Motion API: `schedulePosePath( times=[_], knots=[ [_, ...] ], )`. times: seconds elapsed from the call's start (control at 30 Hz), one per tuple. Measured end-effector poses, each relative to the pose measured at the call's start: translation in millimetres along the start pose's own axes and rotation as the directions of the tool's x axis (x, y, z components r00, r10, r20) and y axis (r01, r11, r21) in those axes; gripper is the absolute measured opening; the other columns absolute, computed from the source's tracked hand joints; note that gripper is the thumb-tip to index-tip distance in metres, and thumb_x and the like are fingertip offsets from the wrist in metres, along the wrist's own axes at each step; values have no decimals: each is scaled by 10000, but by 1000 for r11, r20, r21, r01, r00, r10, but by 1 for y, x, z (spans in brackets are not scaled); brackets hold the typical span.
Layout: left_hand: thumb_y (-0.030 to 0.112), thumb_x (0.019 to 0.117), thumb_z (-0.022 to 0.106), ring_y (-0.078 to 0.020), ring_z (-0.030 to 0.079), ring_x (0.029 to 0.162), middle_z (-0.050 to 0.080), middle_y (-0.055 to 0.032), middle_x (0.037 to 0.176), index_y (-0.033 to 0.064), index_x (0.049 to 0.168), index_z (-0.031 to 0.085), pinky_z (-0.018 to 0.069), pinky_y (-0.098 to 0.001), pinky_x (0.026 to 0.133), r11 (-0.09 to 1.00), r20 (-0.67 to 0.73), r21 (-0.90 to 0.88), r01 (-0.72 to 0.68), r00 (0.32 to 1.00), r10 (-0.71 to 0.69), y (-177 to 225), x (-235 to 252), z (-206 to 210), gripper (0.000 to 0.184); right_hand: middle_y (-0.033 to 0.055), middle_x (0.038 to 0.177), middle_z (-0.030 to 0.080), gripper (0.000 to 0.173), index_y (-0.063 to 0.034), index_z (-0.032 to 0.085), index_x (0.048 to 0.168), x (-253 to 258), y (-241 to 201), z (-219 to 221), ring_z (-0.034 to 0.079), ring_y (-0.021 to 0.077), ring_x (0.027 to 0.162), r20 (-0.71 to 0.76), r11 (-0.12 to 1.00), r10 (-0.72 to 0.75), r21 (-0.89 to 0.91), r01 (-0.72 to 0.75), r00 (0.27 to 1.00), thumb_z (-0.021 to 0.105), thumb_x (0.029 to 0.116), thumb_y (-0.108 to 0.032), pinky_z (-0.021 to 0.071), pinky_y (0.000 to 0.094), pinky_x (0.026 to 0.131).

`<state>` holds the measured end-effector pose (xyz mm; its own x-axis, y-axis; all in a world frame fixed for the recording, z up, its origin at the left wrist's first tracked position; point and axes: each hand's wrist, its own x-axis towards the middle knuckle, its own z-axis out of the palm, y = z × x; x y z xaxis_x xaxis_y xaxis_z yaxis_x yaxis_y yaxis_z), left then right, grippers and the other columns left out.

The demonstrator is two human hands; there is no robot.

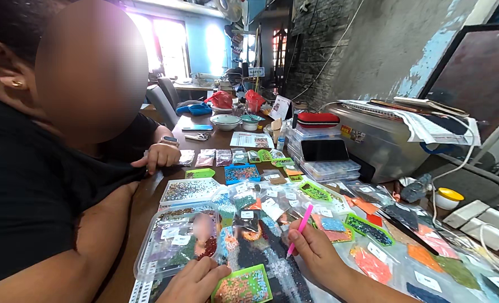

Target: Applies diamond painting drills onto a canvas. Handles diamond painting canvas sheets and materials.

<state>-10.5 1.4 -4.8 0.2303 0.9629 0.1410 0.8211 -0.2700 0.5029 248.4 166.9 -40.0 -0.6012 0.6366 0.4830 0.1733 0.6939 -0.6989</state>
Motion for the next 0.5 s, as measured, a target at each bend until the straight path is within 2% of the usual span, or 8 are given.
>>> schedulePosePath(
  times=[0.5],
  knots=[
    [315, 928, 733, -483, 627, 1055, 648, -297, 1175, -20, 1290, 666, 506, -591, 913, 1000, 7, -8, 10, 1000, -10, 1, 0, 0, 498, -15, 730, 572, 446, -53, 590, 1002, -1, 0, 0, 559, 12, 641, -3, 999, -24, -29, 24, 1000, 370, 1108, -426, 490, 198, 611]
  ],
)
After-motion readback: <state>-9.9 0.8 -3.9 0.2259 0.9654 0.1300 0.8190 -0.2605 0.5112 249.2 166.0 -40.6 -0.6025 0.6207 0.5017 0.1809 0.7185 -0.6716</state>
